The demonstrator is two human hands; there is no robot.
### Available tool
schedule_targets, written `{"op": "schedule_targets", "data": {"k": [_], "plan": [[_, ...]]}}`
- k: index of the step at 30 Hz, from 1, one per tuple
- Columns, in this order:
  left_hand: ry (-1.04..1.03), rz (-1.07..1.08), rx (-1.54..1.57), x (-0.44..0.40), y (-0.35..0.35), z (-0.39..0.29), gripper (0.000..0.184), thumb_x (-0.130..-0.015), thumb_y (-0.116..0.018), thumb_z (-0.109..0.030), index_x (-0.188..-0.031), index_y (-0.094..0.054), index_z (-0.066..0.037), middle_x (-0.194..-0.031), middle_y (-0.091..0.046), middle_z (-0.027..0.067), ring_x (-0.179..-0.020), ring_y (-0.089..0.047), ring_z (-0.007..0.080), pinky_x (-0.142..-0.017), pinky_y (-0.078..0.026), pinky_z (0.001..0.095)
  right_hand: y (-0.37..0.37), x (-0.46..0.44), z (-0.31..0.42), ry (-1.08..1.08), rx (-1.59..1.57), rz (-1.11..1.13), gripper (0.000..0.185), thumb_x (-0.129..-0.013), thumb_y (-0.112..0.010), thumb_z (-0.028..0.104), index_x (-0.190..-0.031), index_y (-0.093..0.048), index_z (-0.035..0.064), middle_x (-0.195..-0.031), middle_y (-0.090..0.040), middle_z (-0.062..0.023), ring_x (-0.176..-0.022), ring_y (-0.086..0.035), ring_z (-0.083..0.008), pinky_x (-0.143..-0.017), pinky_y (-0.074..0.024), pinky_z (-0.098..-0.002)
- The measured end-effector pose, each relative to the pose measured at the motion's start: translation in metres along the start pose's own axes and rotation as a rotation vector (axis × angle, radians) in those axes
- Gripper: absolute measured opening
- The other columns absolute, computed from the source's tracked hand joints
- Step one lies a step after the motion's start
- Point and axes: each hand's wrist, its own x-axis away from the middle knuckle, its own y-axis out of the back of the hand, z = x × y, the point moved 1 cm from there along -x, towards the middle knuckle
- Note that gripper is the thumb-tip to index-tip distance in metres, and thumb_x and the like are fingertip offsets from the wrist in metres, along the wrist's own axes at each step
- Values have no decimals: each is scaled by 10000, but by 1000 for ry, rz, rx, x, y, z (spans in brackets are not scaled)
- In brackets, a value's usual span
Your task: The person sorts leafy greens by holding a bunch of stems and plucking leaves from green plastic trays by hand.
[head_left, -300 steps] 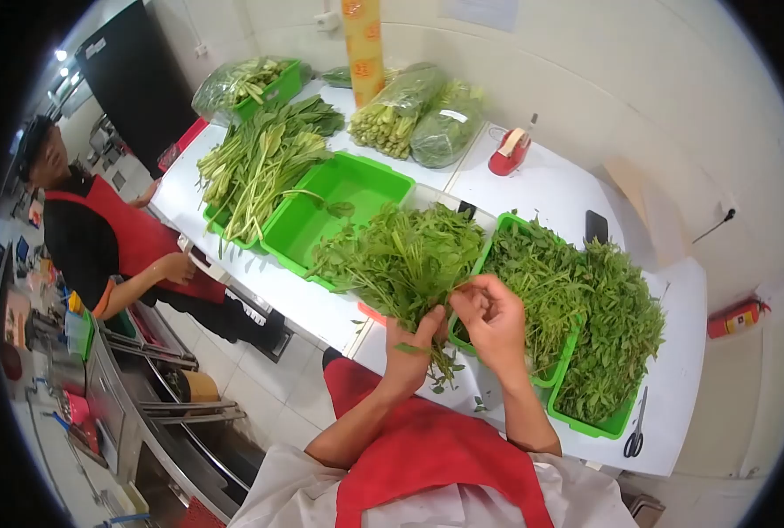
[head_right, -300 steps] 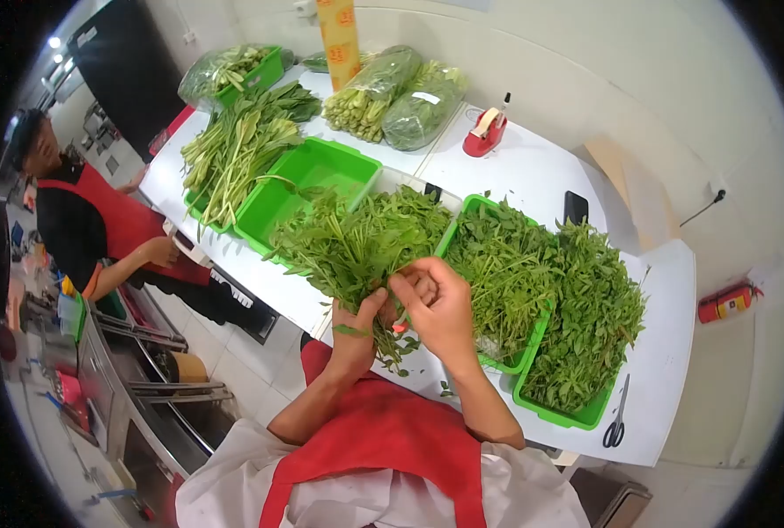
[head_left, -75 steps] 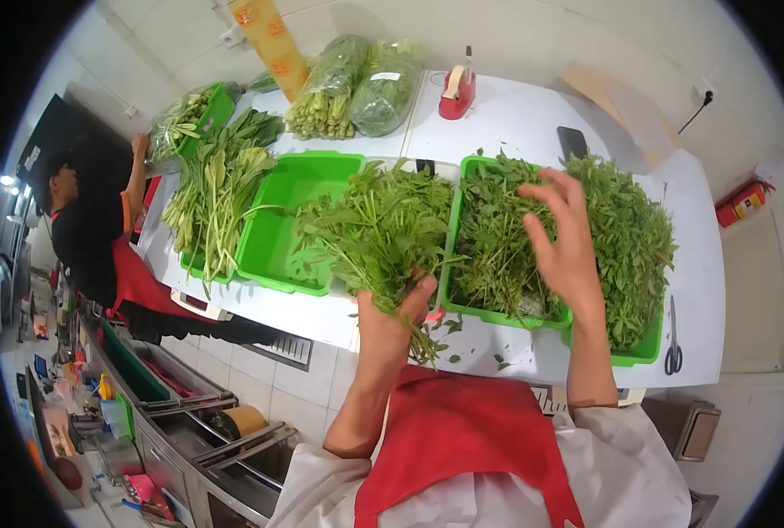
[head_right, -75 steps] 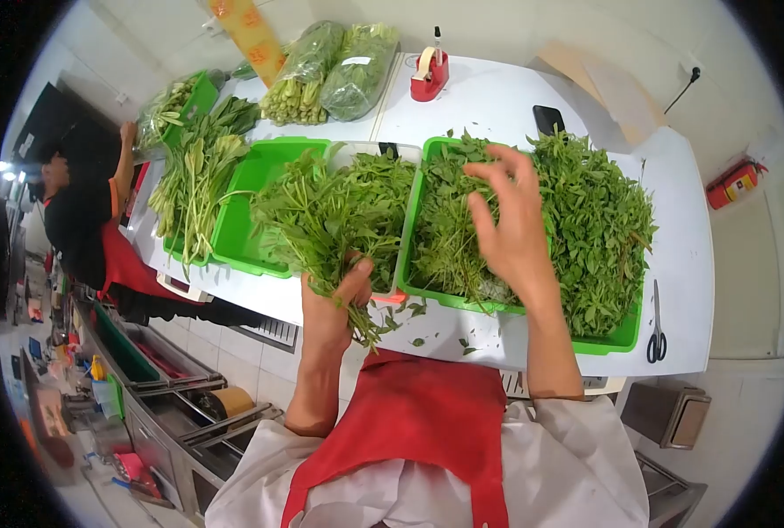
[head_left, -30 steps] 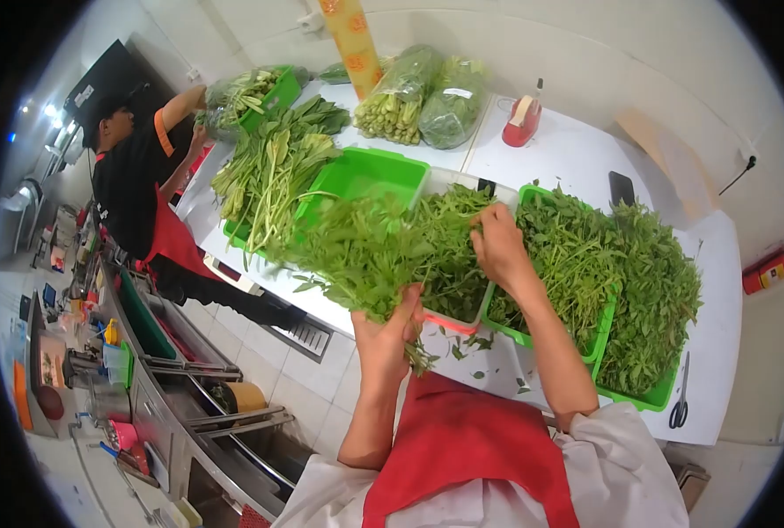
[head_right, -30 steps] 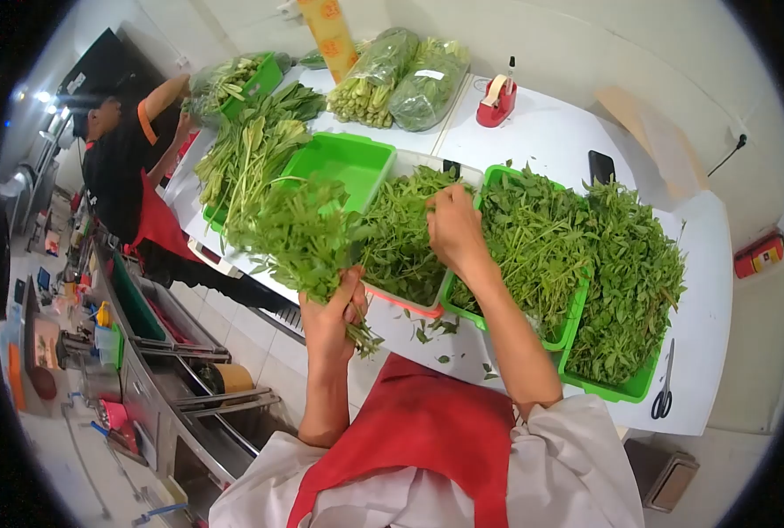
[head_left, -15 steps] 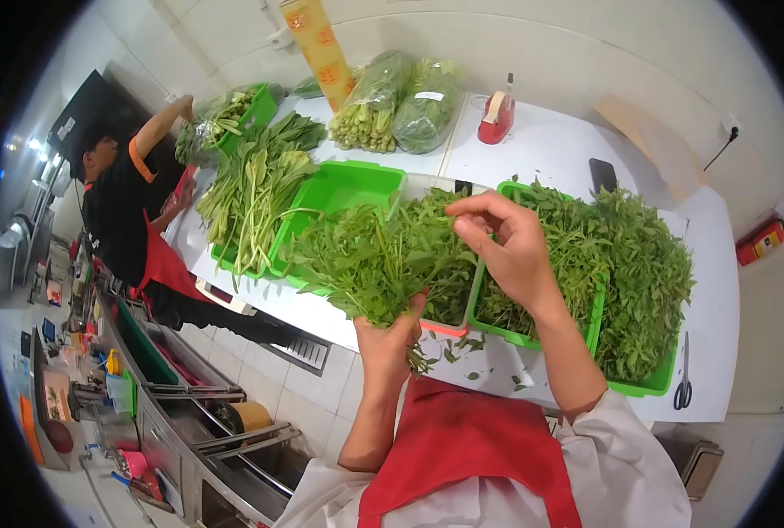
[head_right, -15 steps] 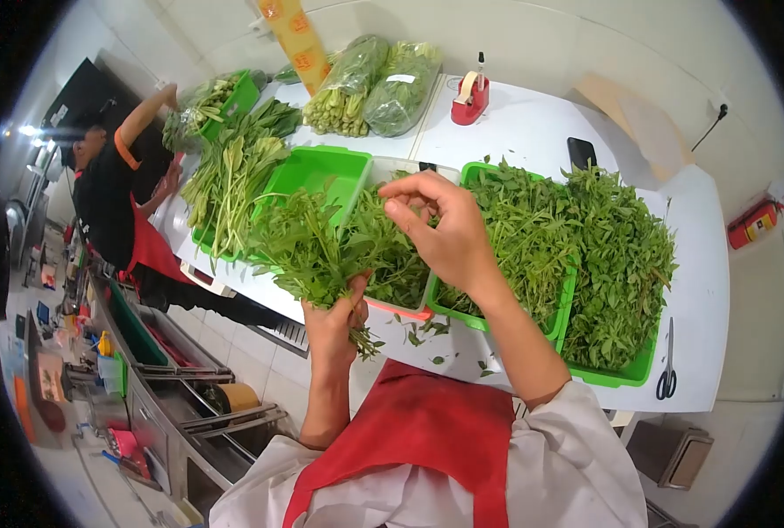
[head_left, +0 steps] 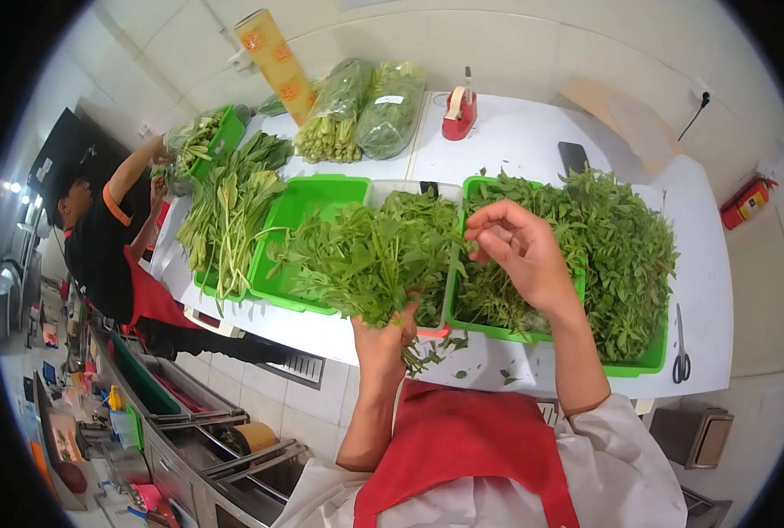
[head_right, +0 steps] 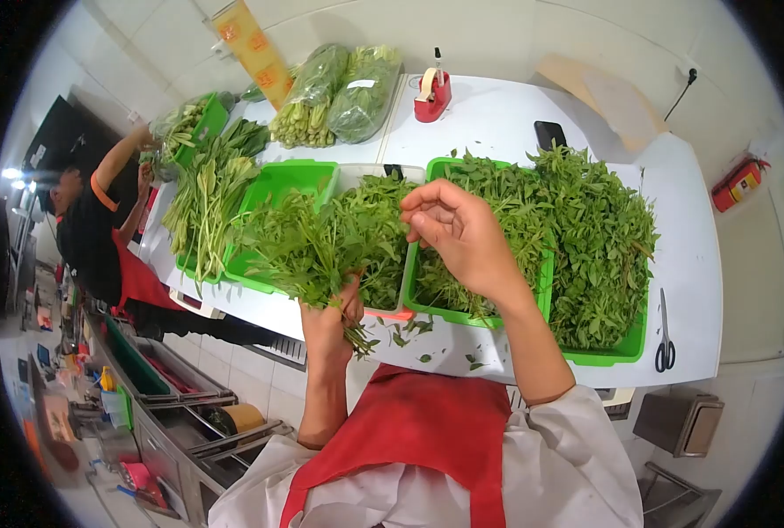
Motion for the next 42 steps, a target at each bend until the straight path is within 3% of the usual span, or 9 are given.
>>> {"op": "schedule_targets", "data": {"k": [4, 6, 9, 11, 16, 22, 24, 29, 42], "plan": [[27, 15, -15, 2, -8, -2, 148, -884, -691, -29, -987, -624, 53, -595, -473, -13, -462, -368, 72, -463, -302, 250, 2, 5, 5, 91, 42, -37, 210, -990, -599, 64, -1188, -627, 1, -1003, -629, -26, -851, -592, -86, -760, -484, -222], [41, 6, -17, 5, -12, -4, 148, -879, -695, -29, -980, -624, 53, -596, -478, -15, -465, -371, 71, -478, -329, 244, 3, 4, 4, 198, 270, 28, 260, -971, -632, 51, -1226, -620, 1, -1010, -602, -10, -860, -568, -73, -762, -481, -218], [80, 40, -7, 6, -11, -1, 150, -871, -703, -33, -964, -623, 52, -590, -482, -20, -469, -381, 74, -522, -385, 237, 5, 5, 1, 154, 137, 73, 217, -943, -657, 10, -1156, -621, -7, -993, -570, 10, -846, -542, -56, -764, -471, -207], [130, 190, 26, 2, -2, 8, 224, -854, -691, -52, -1056, -634, 24, -808, -696, 87, -507, -429, 57, -465, -342, 203, 7, 6, -4, 118, 117, 61, 203, -912, -670, -29, -1106, -620, -2, -943, -518, 31, -810, -475, -53, -744, -434, -203], [121, 166, 84, 1, -6, 11, 163, -894, -679, -78, -1004, -633, 34, -602, -527, 17, -474, -402, 82, -473, -335, 243, 13, 15, -13, 14, 70, 27, 176, -878, -682, -70, -1001, -594, 19, -894, -460, 55, -771, -396, -36, -714, -393, -191], [17, 111, -51, 5, -19, 7, 141, -914, -678, -84, -977, -625, 30, -555, -468, 4, -449, -376, 92, -453, -293, 272, 17, 26, -25, -12, 13, 6, 239, -902, -661, -64, -1117, -595, 19, -994, -565, 22, -871, -507, -33, -718, -445, -206], [3, 109, -65, 8, -20, 10, 143, -908, -689, -82, -976, -627, 28, -561, -478, 6, -445, -379, 91, -446, -289, 271, 11, 30, -20, 32, -12, -77, 223, -911, -667, -40, -1116, -596, 11, -851, -524, 57, -755, -490, -20, -668, -423, -199], [84, 99, -88, 12, -20, 14, 211, -852, -746, -24, -1027, -631, -6, -715, -610, 2, -470, -430, 50, -423, -319, 220, 13, 33, -22, 41, -28, -101, 220, -921, -654, -43, -1125, -587, 4, -865, -546, 38, -759, -523, -30, -651, -440, -204], [120, 128, -244, 12, -19, 16, 262, -836, -759, 2, -1068, -636, 12, -756, -641, 33, -474, -461, 60, -399, -343, 227, 12, 51, -25, -91, -200, -168, 194, -987, -632, 112, -1129, -608, -18, -925, -647, -35, -727, -615, -89, -633, -515, -243]]}}
